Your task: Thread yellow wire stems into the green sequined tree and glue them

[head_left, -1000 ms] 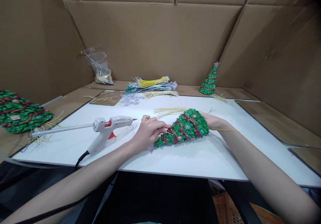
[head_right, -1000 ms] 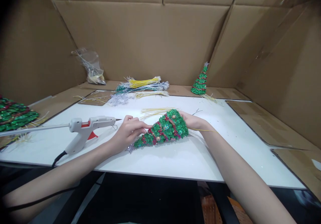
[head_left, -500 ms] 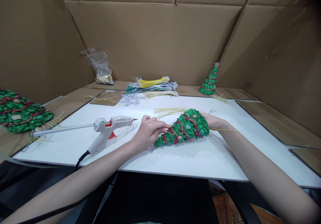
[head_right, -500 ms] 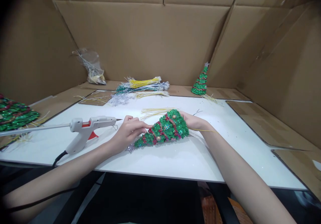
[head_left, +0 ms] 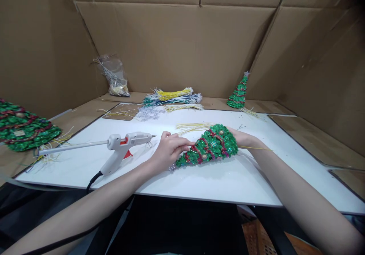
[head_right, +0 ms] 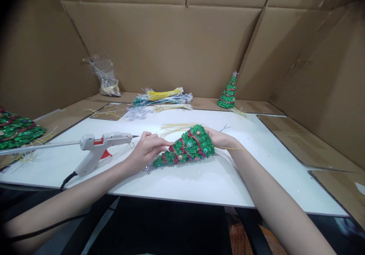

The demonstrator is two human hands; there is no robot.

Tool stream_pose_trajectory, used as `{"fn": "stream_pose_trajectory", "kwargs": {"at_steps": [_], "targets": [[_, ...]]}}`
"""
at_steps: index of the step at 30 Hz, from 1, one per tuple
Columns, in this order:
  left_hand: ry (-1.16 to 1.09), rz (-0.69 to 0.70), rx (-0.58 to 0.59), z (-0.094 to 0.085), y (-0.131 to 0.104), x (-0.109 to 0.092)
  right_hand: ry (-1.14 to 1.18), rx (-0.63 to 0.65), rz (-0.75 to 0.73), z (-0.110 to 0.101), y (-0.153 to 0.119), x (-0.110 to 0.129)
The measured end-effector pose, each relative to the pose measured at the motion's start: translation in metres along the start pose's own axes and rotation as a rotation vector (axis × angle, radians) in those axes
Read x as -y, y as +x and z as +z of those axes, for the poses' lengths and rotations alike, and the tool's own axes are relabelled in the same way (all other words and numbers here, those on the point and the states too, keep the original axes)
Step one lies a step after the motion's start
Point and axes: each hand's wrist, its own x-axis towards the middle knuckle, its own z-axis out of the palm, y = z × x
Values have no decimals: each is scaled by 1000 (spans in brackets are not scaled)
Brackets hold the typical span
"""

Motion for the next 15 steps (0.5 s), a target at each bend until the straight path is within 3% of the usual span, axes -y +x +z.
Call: {"fn": "stream_pose_trajectory", "kwargs": {"at_steps": [15], "targets": [[11, 1, 0, 0, -1, 1, -26, -17, -13, 0, -1, 3]]}}
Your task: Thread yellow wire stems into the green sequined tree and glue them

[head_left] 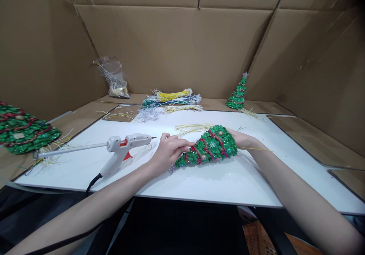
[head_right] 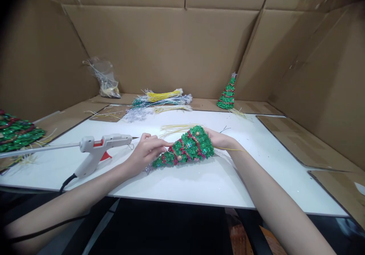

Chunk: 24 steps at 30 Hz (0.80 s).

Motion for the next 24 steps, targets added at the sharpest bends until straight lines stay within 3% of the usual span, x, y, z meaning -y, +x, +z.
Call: {"fn": "stream_pose_trajectory", "kwargs": {"at_steps": [16, 24], "targets": [[-8, 12, -5, -1, -2, 0, -10, -16, -29, 0, 2, -4], [-35, -19, -66, -7, -1, -6, -7, 73, -46, 0, 4, -2]]}}
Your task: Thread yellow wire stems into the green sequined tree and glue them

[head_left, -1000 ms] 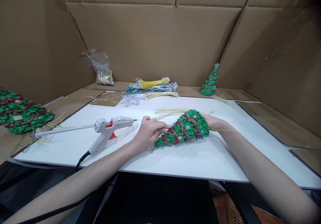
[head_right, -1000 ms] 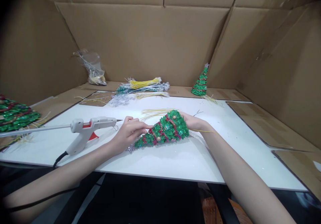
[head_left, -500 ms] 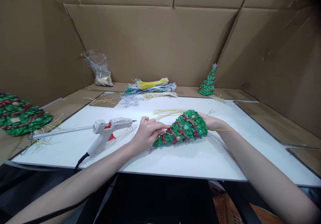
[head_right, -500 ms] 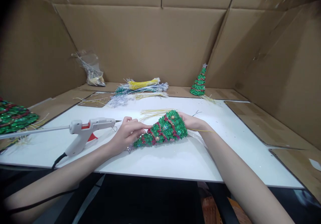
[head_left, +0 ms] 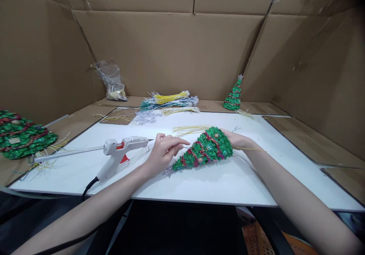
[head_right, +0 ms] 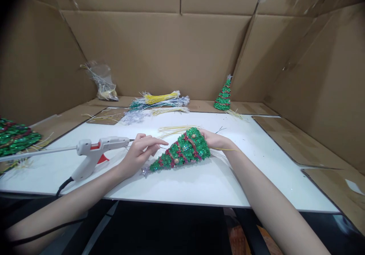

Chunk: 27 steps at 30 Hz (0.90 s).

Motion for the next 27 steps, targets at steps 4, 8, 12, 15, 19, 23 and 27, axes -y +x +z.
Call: {"fn": "stream_pose_trajectory", "kwargs": {"at_steps": [4, 8, 12, 15, 19, 23, 27], "targets": [[46, -50, -32, 0, 3, -2, 14, -4, -6, -1, 0, -3], [140, -100, 27, -1, 22, -13, 18, -21, -4, 0, -1, 2], [159, -83, 31, 4, 52, -22, 36, -32, 35, 2, -1, 8], [145, -83, 8, 14, 64, -17, 29, -51, 31, 3, -1, 8], [177, -94, 78, 24, 60, -1, 5, -63, 37, 2, -2, 4], [185, -136, 46, 22, 56, 9, 19, -85, 48, 1, -3, 1], [245, -143, 39, 20, 58, 13, 36, -79, 53, 0, -3, -1]]}}
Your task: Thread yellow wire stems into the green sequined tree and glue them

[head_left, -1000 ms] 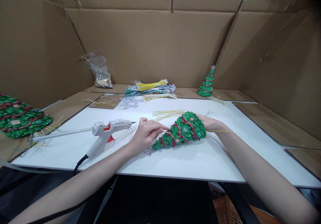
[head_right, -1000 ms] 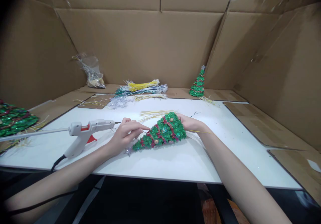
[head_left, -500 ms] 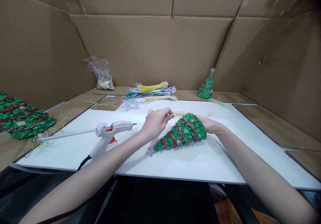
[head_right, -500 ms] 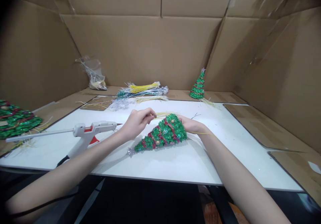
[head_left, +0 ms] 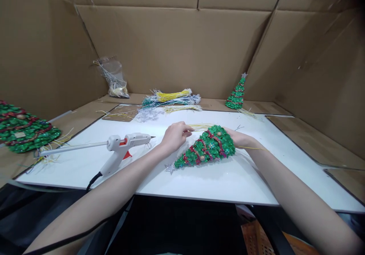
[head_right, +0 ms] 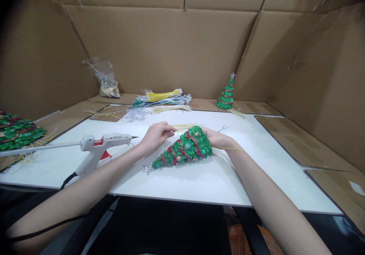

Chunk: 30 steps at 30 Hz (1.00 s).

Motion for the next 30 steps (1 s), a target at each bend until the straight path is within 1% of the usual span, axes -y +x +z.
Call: {"fn": "stream_pose_trajectory", "kwargs": {"at_steps": [8, 13, 20, 30], "targets": [[64, -17, 6, 4, 2, 6, 22, -1, 41, 1, -1, 1], [107, 0, 16, 6, 2, 8, 12, 18, 27, 2, 0, 4], [161, 13, 55, 8, 2, 9, -13, -1, 28, -1, 0, 1], [224, 57, 59, 8, 3, 8, 11, 10, 5, 0, 0, -1]]}}
